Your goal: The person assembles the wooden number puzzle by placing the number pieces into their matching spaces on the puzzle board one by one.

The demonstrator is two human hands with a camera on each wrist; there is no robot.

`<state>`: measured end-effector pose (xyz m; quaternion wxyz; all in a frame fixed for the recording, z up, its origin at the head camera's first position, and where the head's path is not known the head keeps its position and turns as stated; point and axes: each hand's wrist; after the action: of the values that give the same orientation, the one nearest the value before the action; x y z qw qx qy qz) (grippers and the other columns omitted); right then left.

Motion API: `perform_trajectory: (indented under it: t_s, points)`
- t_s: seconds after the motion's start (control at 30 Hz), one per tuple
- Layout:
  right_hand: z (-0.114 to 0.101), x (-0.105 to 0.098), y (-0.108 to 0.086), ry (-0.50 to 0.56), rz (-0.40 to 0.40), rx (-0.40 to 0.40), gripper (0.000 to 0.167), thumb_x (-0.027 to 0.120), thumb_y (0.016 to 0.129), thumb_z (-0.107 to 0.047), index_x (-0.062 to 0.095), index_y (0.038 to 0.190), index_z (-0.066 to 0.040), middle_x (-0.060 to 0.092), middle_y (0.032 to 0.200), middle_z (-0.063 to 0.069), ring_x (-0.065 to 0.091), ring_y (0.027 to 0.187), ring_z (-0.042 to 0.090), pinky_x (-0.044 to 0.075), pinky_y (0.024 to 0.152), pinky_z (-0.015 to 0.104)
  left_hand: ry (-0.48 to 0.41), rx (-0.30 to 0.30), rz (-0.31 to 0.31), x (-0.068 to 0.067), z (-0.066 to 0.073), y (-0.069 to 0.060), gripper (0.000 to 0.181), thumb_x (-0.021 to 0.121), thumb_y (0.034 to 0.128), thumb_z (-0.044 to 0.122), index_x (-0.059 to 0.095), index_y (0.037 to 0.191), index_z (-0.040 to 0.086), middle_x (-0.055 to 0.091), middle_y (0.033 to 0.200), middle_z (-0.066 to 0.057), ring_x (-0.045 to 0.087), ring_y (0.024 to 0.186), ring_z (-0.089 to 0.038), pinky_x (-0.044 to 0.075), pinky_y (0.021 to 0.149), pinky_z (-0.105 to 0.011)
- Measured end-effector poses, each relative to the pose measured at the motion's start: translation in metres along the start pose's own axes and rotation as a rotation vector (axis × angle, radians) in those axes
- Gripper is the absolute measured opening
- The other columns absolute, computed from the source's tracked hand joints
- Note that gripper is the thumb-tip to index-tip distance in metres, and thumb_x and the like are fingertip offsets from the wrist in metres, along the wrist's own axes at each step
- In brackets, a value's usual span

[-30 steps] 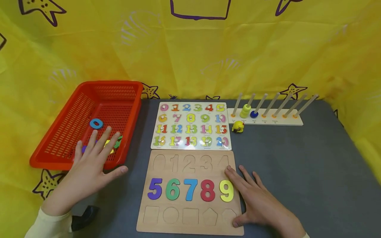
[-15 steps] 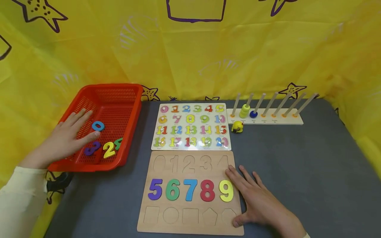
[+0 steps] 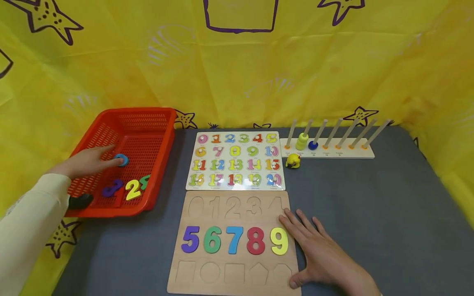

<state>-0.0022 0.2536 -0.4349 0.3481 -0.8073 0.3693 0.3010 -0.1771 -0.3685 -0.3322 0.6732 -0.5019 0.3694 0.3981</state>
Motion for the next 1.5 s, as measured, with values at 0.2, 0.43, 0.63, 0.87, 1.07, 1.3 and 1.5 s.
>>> perform_trajectory:
  t_s: [0.2,0.43,0.63,0.87,1.07,1.3,1.5]
  points:
    - [0.001,0.003,-0.001,-0.001,-0.001,0.005,0.142,0.085,0.046,-0.077,0.017,0.163,-0.036,0.010,0.169,-0.005,0.002,0.154,0.036,-0.007,0.117,0.065,0.054,-0.009,0.010,0.011,-0.005,0.030,0.080,0.059,0.1002,0.047,0.040,0.143,-0.018,0.049,0.068,-0.012,0.057,0.075,-0.036,0.047,0.076,-0.052]
    - [0.001,0.003,-0.001,0.016,-0.003,-0.024,0.141,0.084,0.049,-0.077,0.016,0.164,-0.034,0.007,0.169,-0.007,0.000,0.154,0.034,-0.011,0.118,0.060,0.064,-0.048,0.076,0.021,-0.005,0.039,0.048,0.069,0.0935,0.044,0.045,0.072,0.007,0.038,0.063,-0.003,0.044,0.057,-0.022,0.038,0.055,-0.036]
    - [0.004,0.002,-0.002,0.015,0.000,0.004,0.142,0.085,0.047,-0.077,0.016,0.164,-0.035,0.006,0.169,-0.007,-0.001,0.154,0.034,-0.012,0.117,0.062,0.070,-0.010,0.141,0.020,-0.003,0.045,0.040,0.074,0.0902,0.031,0.067,0.098,-0.007,0.046,0.067,-0.007,0.046,0.064,-0.025,0.037,0.058,-0.035]
    - [0.006,0.003,-0.003,0.014,0.024,-0.031,0.141,0.083,0.048,-0.079,0.015,0.164,-0.034,0.007,0.169,-0.007,0.000,0.154,0.035,-0.011,0.117,0.061,0.058,-0.006,0.168,0.022,-0.006,0.051,0.038,0.077,0.0869,0.021,0.068,0.109,-0.009,0.056,0.075,-0.012,0.050,0.071,-0.031,0.042,0.063,-0.042]
    - [0.007,0.003,-0.003,0.030,0.007,-0.051,0.140,0.083,0.050,-0.077,0.014,0.164,-0.035,0.006,0.169,-0.006,0.000,0.154,0.038,-0.008,0.115,0.067,0.060,-0.002,0.168,0.024,-0.009,0.051,0.034,0.076,0.0873,0.019,0.065,0.102,-0.009,0.056,0.075,-0.011,0.050,0.072,-0.031,0.044,0.064,-0.044]
    - [0.005,0.006,-0.003,0.022,0.006,-0.059,0.140,0.083,0.050,-0.078,0.014,0.164,-0.033,0.006,0.169,-0.006,0.001,0.154,0.036,-0.005,0.116,0.068,0.045,0.003,0.151,0.023,-0.007,0.048,0.029,0.074,0.0894,0.022,0.057,0.085,-0.001,0.047,0.069,-0.006,0.047,0.067,-0.026,0.038,0.061,-0.037]
    - [0.004,0.003,-0.003,0.016,0.005,-0.056,0.138,0.084,0.051,-0.076,0.016,0.164,-0.033,0.007,0.169,-0.006,0.000,0.154,0.036,-0.004,0.115,0.070,0.017,0.047,0.230,0.019,0.008,0.046,0.027,0.070,0.0894,0.023,0.054,0.082,0.002,0.044,0.068,-0.005,0.044,0.062,-0.022,0.035,0.057,-0.034]
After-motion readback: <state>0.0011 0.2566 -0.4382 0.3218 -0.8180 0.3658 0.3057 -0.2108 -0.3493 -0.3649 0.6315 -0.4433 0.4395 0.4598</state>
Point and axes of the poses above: each hand's wrist, its own y-axis towards the middle knuckle, its own x-axis out of the palm, z = x × y
